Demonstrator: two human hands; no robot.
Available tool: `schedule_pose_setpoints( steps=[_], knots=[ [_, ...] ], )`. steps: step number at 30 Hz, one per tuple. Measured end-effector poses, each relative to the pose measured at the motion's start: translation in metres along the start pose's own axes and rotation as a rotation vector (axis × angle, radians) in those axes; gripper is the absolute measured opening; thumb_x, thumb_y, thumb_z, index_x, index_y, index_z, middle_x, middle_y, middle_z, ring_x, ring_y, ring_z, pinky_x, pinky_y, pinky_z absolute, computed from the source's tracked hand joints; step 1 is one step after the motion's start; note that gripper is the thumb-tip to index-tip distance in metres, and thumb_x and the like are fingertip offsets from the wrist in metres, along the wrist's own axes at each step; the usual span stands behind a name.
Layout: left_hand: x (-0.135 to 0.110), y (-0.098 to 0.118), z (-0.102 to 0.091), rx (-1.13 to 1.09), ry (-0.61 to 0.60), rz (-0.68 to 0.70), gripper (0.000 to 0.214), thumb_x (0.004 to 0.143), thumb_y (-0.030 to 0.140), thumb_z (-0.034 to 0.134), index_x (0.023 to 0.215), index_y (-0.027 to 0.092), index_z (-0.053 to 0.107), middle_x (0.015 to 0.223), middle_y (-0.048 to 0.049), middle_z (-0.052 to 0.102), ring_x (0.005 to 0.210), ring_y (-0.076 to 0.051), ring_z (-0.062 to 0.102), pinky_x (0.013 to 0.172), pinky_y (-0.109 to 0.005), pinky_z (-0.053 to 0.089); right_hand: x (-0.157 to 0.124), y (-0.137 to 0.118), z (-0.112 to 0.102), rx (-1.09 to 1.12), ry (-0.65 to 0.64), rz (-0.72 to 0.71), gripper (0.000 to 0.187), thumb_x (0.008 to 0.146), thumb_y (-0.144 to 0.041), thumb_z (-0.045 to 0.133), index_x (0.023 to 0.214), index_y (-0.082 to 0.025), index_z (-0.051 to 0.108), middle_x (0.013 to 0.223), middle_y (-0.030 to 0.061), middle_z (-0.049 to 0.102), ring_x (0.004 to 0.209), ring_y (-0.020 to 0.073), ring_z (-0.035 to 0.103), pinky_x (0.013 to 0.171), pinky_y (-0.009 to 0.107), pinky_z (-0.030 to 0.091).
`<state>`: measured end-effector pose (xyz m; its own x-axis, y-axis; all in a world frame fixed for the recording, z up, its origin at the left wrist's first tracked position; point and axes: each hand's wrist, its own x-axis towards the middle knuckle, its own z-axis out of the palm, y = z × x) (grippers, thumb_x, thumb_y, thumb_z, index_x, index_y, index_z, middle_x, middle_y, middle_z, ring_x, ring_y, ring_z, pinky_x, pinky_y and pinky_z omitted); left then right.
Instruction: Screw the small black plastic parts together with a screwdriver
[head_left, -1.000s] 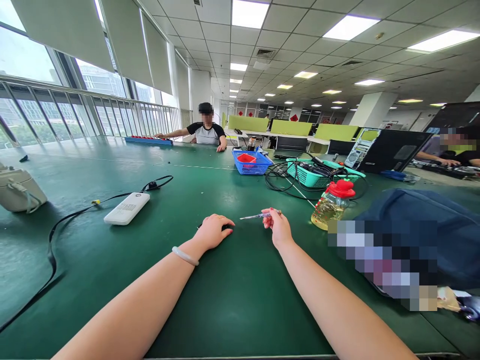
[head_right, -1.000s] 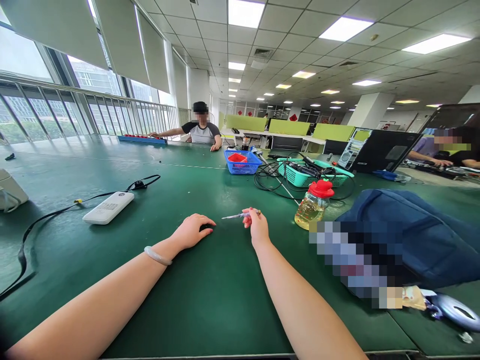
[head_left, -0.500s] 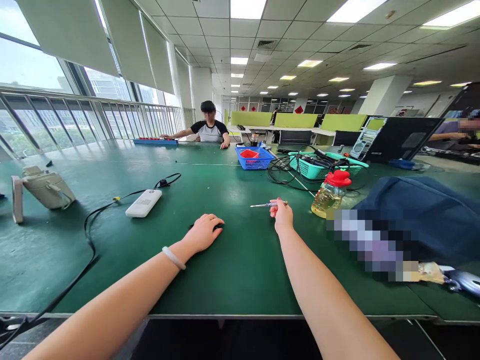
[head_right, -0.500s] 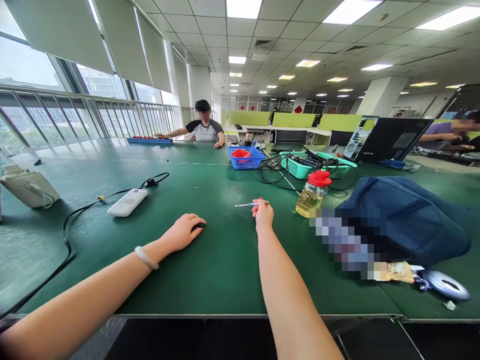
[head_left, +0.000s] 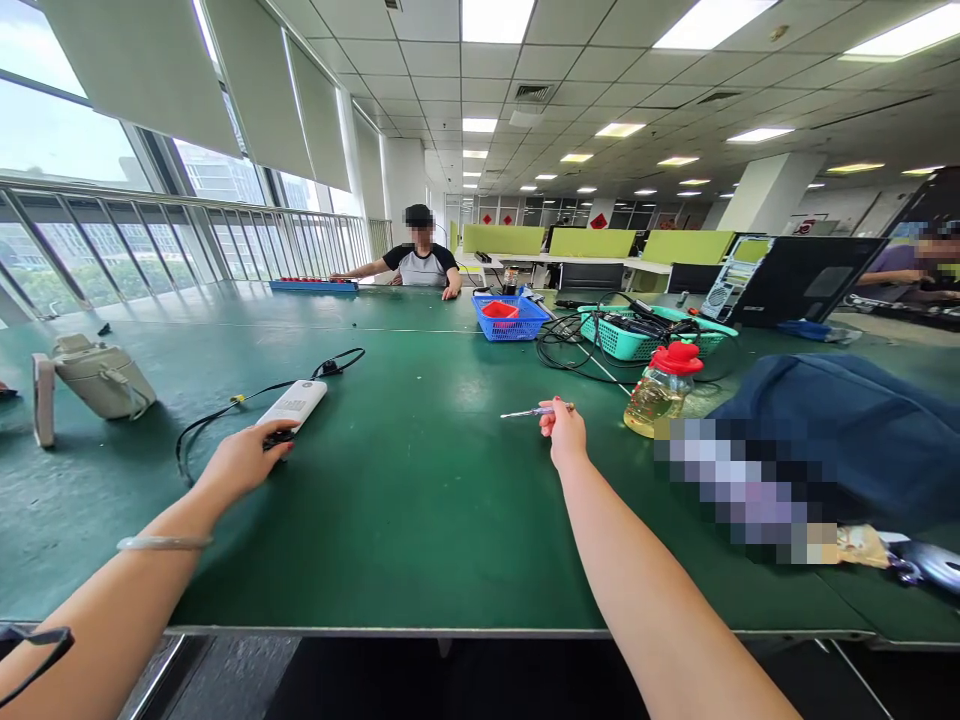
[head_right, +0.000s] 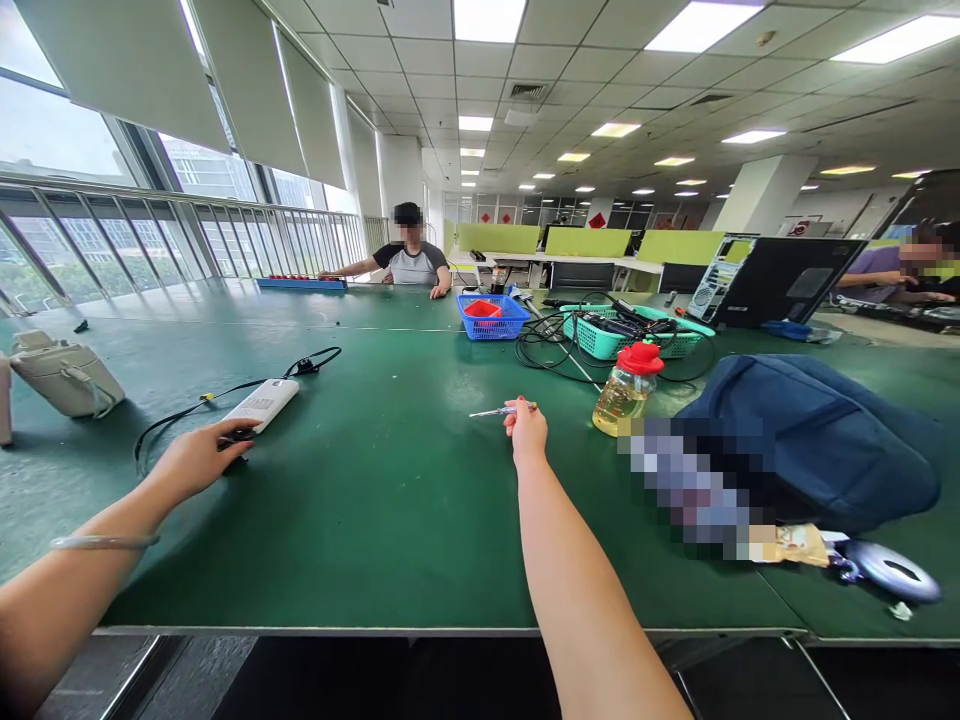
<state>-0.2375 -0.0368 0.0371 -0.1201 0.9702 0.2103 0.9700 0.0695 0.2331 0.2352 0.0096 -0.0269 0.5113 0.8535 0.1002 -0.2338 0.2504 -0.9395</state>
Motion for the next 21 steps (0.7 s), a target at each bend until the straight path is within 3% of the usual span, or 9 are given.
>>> schedule_pose_setpoints(
  steps=[7, 10, 15, 21],
  knots=[
    [-0.023, -0.015, -0.01, -0.028, 0.189, -0.176, 0.038, 0.088, 0.045, 0.039, 0.113, 0.026, 0.061, 0.093, 0.0091, 0.07, 0.09, -0.014, 0.061, 0.073, -0.02, 0.042, 0.001, 0.0, 0.0, 0.028, -0.029, 0.014, 0.031, 0.076, -0.047, 0.064, 0.07, -0.016, 0.065, 0.044, -0.0035, 0.053, 0.036, 0.0064, 0.04, 0.034, 0.021, 0.033],
    [-0.025, -0.019, -0.005, -0.024, 0.16, -0.217, 0.043, 0.09, 0.044, 0.033, 0.116, 0.026, 0.062, 0.085, 0.0058, 0.07, 0.08, -0.016, 0.061, 0.064, -0.021, 0.04, 0.001, 0.0, 0.0, 0.043, -0.034, 0.017, 0.032, 0.076, -0.047, 0.065, 0.071, -0.016, 0.065, 0.044, -0.0033, 0.052, 0.036, 0.0065, 0.04, 0.035, 0.021, 0.033],
    [-0.021, -0.026, 0.003, -0.036, 0.155, -0.195, 0.046, 0.092, 0.036, 0.029, 0.124, 0.023, 0.059, 0.108, -0.0047, 0.071, 0.092, -0.022, 0.063, 0.067, -0.026, 0.042, 0.002, 0.001, -0.002, 0.074, -0.031, 0.026, 0.032, 0.077, -0.048, 0.064, 0.072, -0.016, 0.066, 0.044, -0.0032, 0.052, 0.037, 0.0067, 0.04, 0.036, 0.021, 0.033],
    [-0.022, -0.026, 0.004, -0.016, 0.136, -0.188, 0.044, 0.093, 0.034, 0.033, 0.127, 0.024, 0.058, 0.104, -0.0049, 0.072, 0.086, -0.021, 0.064, 0.069, -0.028, 0.045, 0.003, 0.002, -0.004, 0.106, -0.045, 0.033, 0.033, 0.077, -0.049, 0.064, 0.072, -0.016, 0.065, 0.044, -0.0031, 0.052, 0.037, 0.0067, 0.04, 0.037, 0.021, 0.033]
  ],
)
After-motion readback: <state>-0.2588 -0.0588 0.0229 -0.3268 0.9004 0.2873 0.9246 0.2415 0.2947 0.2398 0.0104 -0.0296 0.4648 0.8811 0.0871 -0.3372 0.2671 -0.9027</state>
